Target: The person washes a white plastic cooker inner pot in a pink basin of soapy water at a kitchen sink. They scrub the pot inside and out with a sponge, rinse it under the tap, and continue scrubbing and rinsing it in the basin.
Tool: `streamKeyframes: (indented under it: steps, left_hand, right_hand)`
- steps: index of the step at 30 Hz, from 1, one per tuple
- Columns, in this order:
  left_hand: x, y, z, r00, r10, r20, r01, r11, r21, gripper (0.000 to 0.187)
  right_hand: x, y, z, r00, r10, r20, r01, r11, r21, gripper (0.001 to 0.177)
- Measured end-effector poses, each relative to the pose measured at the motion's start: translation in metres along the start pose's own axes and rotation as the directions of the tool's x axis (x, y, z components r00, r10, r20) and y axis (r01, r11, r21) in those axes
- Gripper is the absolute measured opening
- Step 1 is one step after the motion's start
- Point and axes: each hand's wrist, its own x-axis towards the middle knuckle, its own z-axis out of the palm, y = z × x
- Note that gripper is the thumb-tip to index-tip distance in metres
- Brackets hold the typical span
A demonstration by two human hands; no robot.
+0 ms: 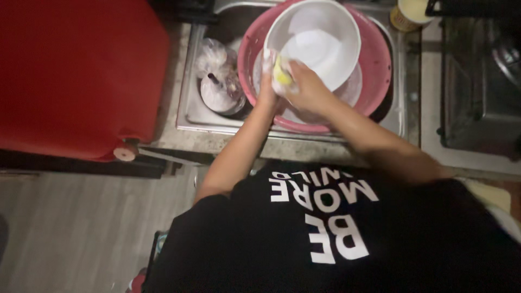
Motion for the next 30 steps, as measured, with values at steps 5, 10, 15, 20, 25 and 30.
streamKeyframes:
  steps: [5, 10, 15, 20, 25, 30]
  left_hand:
    - [-0.011, 0.003, 0.033, 0.949, 0.296, 0.106, -0.311, 0.830, 0.463, 0.071]
    - [-0.024, 0.001, 0.065, 0.969, 0.178, 0.171, -0.231, 0.896, 0.378, 0.091]
    - [-0.036, -0.009, 0.060, 0.994, -0.105, -0.012, 0.098, 0.876, 0.471, 0.100]
    - [-0.020, -0.006, 0.045, 0.983, 0.178, 0.036, -0.175, 0.878, 0.446, 0.098]
    - [-0.010, -0.005, 0.041, 0.838, 0.454, 0.303, -0.532, 0.550, 0.644, 0.084]
    - [-0.023, 0.005, 0.054, 0.929, 0.348, 0.129, -0.358, 0.752, 0.553, 0.086]
  right_hand:
    - [-0.034, -0.010, -0.042, 0.941, 0.242, 0.238, -0.072, 0.828, -0.556, 0.030]
    - [-0.017, 0.017, -0.014, 0.965, 0.261, -0.006, -0.256, 0.940, -0.224, 0.022]
    - [0.020, 0.073, 0.031, 0.799, 0.419, -0.431, -0.198, 0.860, 0.469, 0.028]
    - [0.009, 0.116, 0.023, 0.944, 0.312, 0.110, -0.307, 0.950, -0.056, 0.026]
    - [-0.008, 0.124, -0.013, 0.931, 0.308, 0.195, -0.062, 0.661, -0.748, 0.022]
    - [0.004, 0.080, 0.018, 0.916, 0.370, 0.153, -0.344, 0.923, -0.171, 0.030]
